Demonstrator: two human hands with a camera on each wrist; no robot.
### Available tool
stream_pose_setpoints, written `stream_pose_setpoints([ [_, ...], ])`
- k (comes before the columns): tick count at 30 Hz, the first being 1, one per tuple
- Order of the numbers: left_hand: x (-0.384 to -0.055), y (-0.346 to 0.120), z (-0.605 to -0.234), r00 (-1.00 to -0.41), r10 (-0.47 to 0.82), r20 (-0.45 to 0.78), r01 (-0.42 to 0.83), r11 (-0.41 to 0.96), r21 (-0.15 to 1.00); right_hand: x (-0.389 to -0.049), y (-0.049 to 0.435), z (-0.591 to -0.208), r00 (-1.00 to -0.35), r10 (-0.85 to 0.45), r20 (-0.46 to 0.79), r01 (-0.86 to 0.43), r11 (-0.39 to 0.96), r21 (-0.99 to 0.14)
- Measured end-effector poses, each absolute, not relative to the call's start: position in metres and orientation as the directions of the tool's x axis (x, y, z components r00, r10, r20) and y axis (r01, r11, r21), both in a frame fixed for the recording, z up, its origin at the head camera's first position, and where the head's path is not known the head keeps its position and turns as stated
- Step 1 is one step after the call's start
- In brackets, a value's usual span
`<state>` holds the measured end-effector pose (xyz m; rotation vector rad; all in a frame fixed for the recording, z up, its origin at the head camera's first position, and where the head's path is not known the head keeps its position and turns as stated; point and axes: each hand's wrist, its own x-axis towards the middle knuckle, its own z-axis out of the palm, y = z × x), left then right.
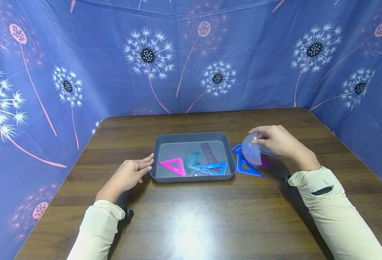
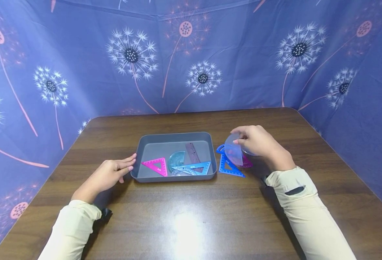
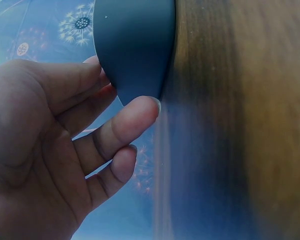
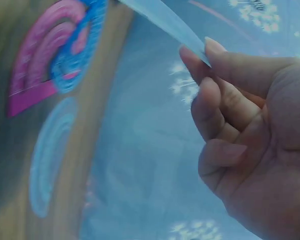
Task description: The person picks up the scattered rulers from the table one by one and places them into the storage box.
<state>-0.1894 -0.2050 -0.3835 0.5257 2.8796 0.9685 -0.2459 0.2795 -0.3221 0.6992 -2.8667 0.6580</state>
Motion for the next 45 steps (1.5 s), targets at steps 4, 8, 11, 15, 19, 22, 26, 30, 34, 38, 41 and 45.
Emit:
stream_pose_setpoints([
  [4, -0.190, -0.205, -0.383, -0.941, 0.332, 0.055, 0.299, 0.748, 0.592, -0.238, 0.268, -0.312, -0.868, -0.374, 0.327, -0.484, 0.787, -0.383],
  [8, -0.190, -0.205, -0.383, -0.941, 0.333, 0.057, 0.300, 0.749, 0.591, -0.231, 0.257, -0.306, -0.840, -0.340, 0.423, -0.510, 0.760, -0.402],
  [11, -0.190, -0.205, -0.384, -0.941, 0.335, 0.057, 0.301, 0.747, 0.592, -0.225, 0.249, -0.303, -0.812, -0.316, 0.490, -0.538, 0.730, -0.421],
  [15, -0.190, -0.205, -0.385, -0.940, 0.336, 0.058, 0.303, 0.745, 0.594, -0.220, 0.239, -0.303, -0.786, -0.274, 0.554, -0.565, 0.682, -0.465],
  [19, -0.190, -0.205, -0.384, -0.940, 0.335, 0.060, 0.303, 0.744, 0.596, -0.219, 0.229, -0.309, -0.793, -0.260, 0.550, -0.561, 0.664, -0.494],
  [22, -0.190, -0.205, -0.384, -0.940, 0.336, 0.056, 0.301, 0.743, 0.598, -0.219, 0.221, -0.317, -0.810, -0.276, 0.517, -0.550, 0.664, -0.507],
  [26, -0.189, -0.205, -0.384, -0.941, 0.336, 0.053, 0.299, 0.742, 0.600, -0.219, 0.212, -0.329, -0.836, -0.297, 0.462, -0.530, 0.660, -0.533],
  [30, -0.189, -0.205, -0.384, -0.940, 0.335, 0.061, 0.304, 0.743, 0.596, -0.220, 0.205, -0.338, -0.876, -0.308, 0.371, -0.478, 0.659, -0.581],
  [34, -0.189, -0.205, -0.384, -0.940, 0.337, 0.063, 0.306, 0.743, 0.595, -0.221, 0.201, -0.346, -0.897, -0.339, 0.283, -0.441, 0.655, -0.614],
  [38, -0.189, -0.205, -0.384, -0.939, 0.339, 0.062, 0.306, 0.740, 0.599, -0.223, 0.198, -0.353, -0.884, -0.391, 0.255, -0.462, 0.656, -0.597],
  [41, -0.189, -0.205, -0.384, -0.939, 0.339, 0.061, 0.306, 0.741, 0.598, -0.225, 0.198, -0.357, -0.865, -0.442, 0.238, -0.495, 0.667, -0.557],
  [45, -0.189, -0.205, -0.384, -0.939, 0.339, 0.065, 0.309, 0.742, 0.595, -0.225, 0.197, -0.362, -0.825, -0.539, 0.172, -0.543, 0.670, -0.506],
])
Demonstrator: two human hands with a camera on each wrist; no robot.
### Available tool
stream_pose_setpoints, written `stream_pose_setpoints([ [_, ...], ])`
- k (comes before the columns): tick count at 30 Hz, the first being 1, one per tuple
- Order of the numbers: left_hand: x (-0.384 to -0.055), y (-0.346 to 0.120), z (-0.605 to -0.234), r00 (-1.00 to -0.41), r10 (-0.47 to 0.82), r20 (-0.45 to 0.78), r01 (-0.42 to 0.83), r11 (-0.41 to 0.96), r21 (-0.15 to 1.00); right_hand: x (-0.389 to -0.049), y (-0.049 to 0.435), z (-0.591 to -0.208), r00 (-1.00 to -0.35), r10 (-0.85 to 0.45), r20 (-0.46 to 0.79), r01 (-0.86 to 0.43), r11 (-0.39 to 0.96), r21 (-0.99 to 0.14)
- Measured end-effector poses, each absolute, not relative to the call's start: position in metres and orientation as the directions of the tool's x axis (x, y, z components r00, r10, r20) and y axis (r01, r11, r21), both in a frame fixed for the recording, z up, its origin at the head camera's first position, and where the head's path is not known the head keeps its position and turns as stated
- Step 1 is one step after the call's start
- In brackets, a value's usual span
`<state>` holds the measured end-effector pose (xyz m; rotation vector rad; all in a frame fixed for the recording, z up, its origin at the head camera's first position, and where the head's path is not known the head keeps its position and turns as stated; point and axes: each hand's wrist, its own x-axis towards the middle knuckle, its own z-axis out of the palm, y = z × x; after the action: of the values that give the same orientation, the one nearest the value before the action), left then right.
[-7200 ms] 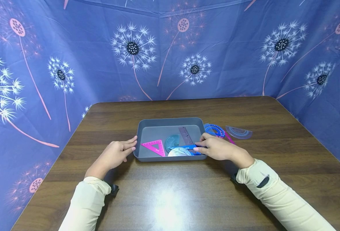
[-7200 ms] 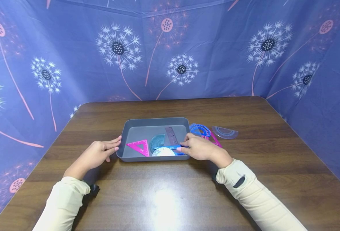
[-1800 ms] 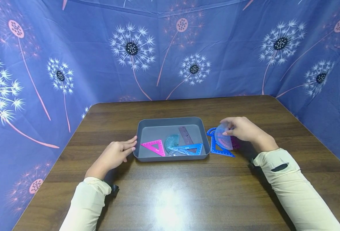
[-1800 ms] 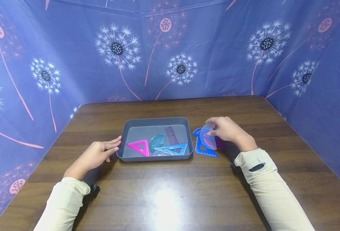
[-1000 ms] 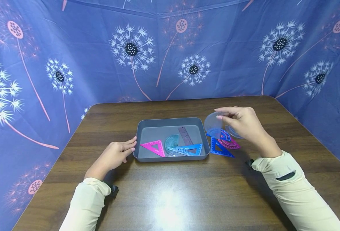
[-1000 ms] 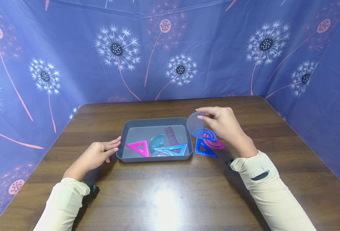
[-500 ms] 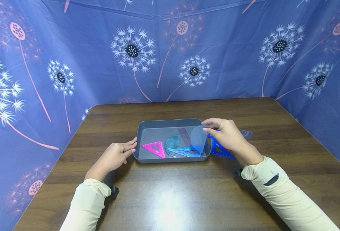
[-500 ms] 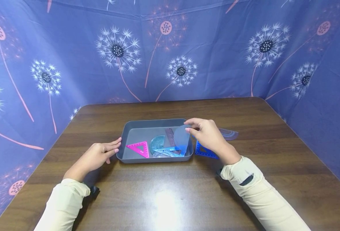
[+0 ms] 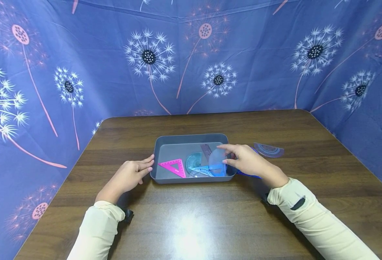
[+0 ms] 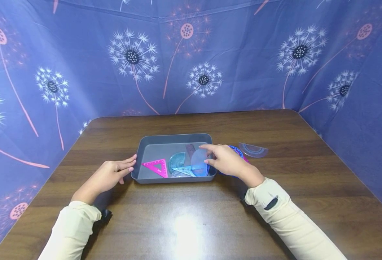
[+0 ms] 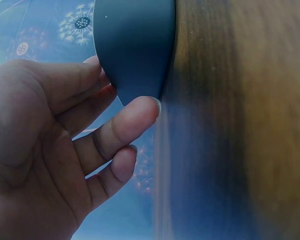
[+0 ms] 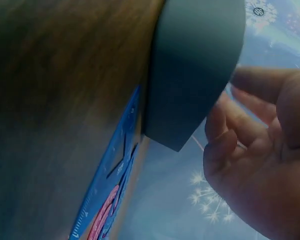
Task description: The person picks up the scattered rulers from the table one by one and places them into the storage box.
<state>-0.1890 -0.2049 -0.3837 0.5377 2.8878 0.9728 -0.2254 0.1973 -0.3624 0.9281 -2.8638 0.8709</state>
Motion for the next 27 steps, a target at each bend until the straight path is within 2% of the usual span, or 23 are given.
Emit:
stream_pose_setpoints([
  [7, -0.1877, -0.2040, -0.3825, -0.938, 0.341, 0.064, 0.309, 0.737, 0.602, -0.2225, 0.1940, -0.3715, -0.666, -0.738, 0.106, -0.708, 0.581, -0.402],
  [10, -0.1872, -0.2034, -0.3811, -0.936, 0.345, 0.065, 0.312, 0.734, 0.603, -0.2208, 0.1930, -0.3734, -0.632, -0.769, 0.090, -0.728, 0.550, -0.410],
  [17, -0.1872, -0.2030, -0.3798, -0.938, 0.342, 0.057, 0.303, 0.729, 0.614, -0.2176, 0.1907, -0.3731, -0.667, -0.744, 0.032, -0.677, 0.588, -0.443],
  [27, -0.1886, -0.2039, -0.3815, -0.936, 0.348, 0.058, 0.308, 0.726, 0.615, -0.2175, 0.1911, -0.3726, -0.672, -0.741, -0.001, -0.665, 0.604, -0.440],
])
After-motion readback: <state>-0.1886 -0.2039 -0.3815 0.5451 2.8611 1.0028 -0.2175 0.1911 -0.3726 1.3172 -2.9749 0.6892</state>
